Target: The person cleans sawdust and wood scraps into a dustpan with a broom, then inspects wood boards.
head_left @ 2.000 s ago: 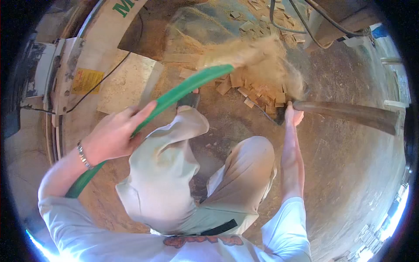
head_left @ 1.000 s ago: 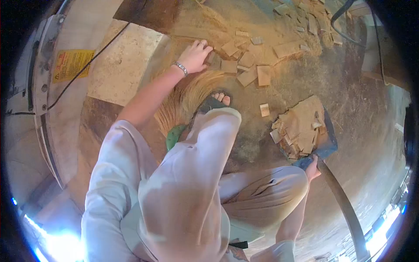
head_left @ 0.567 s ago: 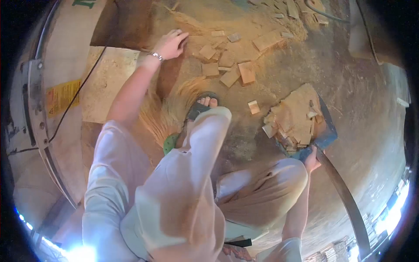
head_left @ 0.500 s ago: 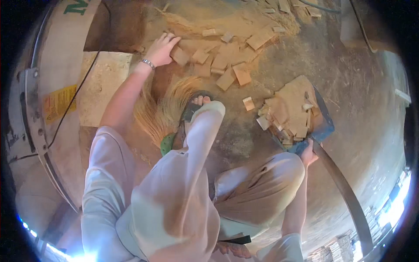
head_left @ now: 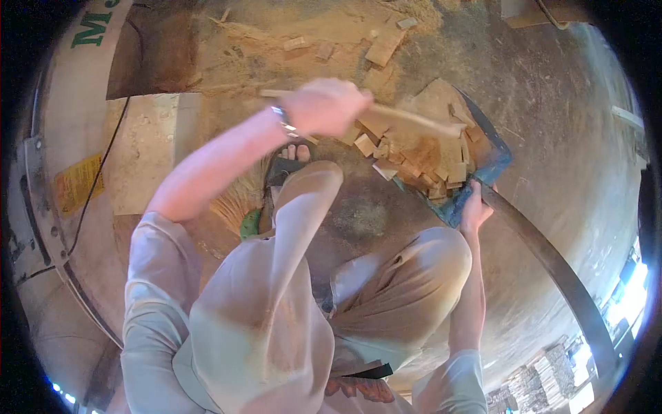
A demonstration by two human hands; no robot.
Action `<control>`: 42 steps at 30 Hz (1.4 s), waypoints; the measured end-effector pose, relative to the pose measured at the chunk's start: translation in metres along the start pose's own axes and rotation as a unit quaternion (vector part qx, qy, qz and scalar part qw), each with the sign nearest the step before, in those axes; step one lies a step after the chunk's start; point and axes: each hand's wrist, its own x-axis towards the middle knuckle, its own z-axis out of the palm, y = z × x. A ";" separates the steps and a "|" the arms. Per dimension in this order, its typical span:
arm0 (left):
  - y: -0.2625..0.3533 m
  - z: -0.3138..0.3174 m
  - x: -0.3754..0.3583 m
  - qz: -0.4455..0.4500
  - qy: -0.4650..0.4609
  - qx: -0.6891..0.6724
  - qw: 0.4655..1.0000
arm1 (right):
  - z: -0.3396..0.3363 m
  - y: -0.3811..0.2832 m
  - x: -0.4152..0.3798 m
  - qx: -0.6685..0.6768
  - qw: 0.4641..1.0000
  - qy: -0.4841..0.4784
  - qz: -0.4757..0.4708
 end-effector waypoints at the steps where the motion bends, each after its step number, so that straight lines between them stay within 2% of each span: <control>1: 0.012 0.018 0.016 0.047 0.024 -0.018 0.998 | 0.001 -0.002 -0.001 -0.001 1.000 0.011 0.004; 2: 0.017 0.037 0.034 0.090 0.047 -0.034 0.994 | 0.002 0.004 0.005 -0.023 1.000 -0.011 -0.001; 3: 0.030 0.042 0.046 0.084 0.023 -0.069 0.994 | 0.002 0.003 0.004 -0.023 1.000 -0.005 0.002; 4: 0.042 0.047 0.054 0.075 -0.002 -0.107 0.991 | 0.003 0.002 0.001 -0.024 1.000 -0.003 0.006; 10: 0.069 0.111 0.083 -0.006 0.040 -0.297 0.954 | 0.006 -0.004 0.004 0.025 0.999 -0.039 0.030; 13: 0.093 0.124 0.089 0.039 0.072 -0.340 0.937 | 0.004 -0.004 0.001 0.010 0.999 -0.021 0.045; 15: 0.097 0.130 0.091 0.064 0.185 -0.264 0.945 | 0.007 -0.004 0.002 0.013 0.999 -0.024 0.039; 17: 0.073 0.094 0.073 0.073 0.274 -0.183 0.941 | 0.005 -0.003 0.004 0.029 0.998 -0.044 0.024; 19: 0.015 0.058 0.045 0.004 0.282 -0.169 0.945 | 0.006 -0.003 0.002 0.043 0.998 -0.040 0.038; 21: -0.032 0.056 0.004 -0.177 0.308 -0.095 0.930 | 0.005 -0.004 0.003 0.035 0.998 -0.030 0.038; 23: -0.075 0.101 -0.014 -0.297 0.287 -0.038 0.910 | 0.005 -0.002 0.004 0.027 0.999 -0.021 0.031; 26: -0.060 0.114 -0.027 -0.252 0.228 -0.066 0.938 | 0.009 -0.007 0.001 0.021 0.999 -0.017 0.036; 29: -0.032 0.134 -0.014 -0.155 0.195 0.055 0.967 | 0.010 -0.009 0.000 0.040 0.998 -0.017 0.046; 30: -0.035 0.140 -0.009 -0.126 0.231 0.030 0.964 | 0.008 -0.006 0.002 0.033 0.999 -0.018 0.037; 33: -0.054 0.129 0.001 -0.091 0.195 -0.009 0.977 | 0.004 0.001 0.005 0.032 0.998 -0.025 0.050; 34: -0.061 0.122 0.000 -0.085 0.208 -0.010 0.974 | 0.005 0.000 0.006 0.037 0.997 -0.025 0.062; 37: -0.072 0.106 0.010 -0.068 0.181 0.008 0.981 | 0.003 0.000 0.005 0.030 0.999 -0.030 0.034; 40: -0.081 0.108 0.039 -0.012 0.223 -0.018 0.975 | 0.002 0.006 0.007 0.039 0.998 -0.028 0.035; 42: -0.079 0.105 0.054 -0.009 0.230 0.001 0.973 | 0.002 0.010 0.009 0.029 0.998 -0.029 0.037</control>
